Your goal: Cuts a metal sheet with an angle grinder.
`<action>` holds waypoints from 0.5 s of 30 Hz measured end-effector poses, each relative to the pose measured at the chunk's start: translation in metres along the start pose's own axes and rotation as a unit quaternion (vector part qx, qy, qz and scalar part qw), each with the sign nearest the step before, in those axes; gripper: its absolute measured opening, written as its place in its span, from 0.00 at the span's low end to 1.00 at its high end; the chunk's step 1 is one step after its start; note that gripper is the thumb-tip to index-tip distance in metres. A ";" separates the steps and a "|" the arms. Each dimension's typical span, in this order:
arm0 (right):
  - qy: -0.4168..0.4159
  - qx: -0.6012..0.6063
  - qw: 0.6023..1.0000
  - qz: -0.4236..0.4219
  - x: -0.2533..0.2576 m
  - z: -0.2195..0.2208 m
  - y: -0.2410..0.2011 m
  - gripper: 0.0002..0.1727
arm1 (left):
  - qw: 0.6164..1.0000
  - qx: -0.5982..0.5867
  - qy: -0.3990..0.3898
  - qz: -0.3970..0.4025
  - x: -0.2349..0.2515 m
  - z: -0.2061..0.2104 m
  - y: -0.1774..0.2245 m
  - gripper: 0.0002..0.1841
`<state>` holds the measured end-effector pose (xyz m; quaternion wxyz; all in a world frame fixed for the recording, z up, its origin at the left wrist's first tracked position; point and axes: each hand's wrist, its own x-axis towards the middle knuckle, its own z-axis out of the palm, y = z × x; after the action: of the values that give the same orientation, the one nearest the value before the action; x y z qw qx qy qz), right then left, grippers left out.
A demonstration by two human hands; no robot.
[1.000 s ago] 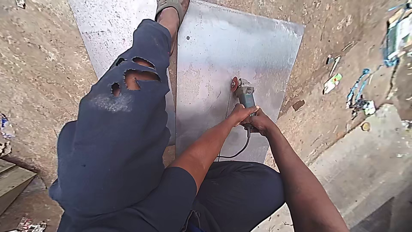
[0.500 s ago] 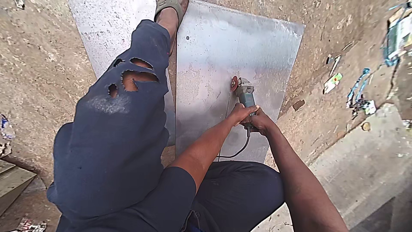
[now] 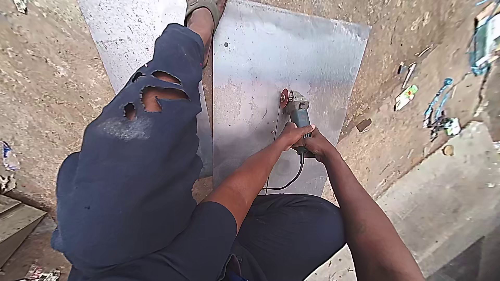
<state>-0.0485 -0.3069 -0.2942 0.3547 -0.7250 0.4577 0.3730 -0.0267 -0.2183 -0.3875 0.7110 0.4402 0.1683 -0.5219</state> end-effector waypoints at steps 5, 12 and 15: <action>0.001 -0.002 1.000 -0.006 -0.001 0.000 -0.002 0.45 | 1.000 0.004 -0.003 0.006 0.002 -0.001 0.002 0.35; 0.005 -0.006 1.000 -0.012 -0.002 0.000 -0.006 0.46 | 1.000 0.007 -0.002 0.011 0.002 -0.002 0.008 0.35; 0.004 -0.008 1.000 -0.011 -0.002 0.000 -0.007 0.45 | 1.000 0.003 -0.006 0.013 0.000 -0.003 0.011 0.33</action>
<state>-0.0424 -0.3038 -0.2907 0.3511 -0.7341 0.4485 0.3696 -0.0163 -0.2151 -0.3839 0.7172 0.4418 0.1565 -0.5158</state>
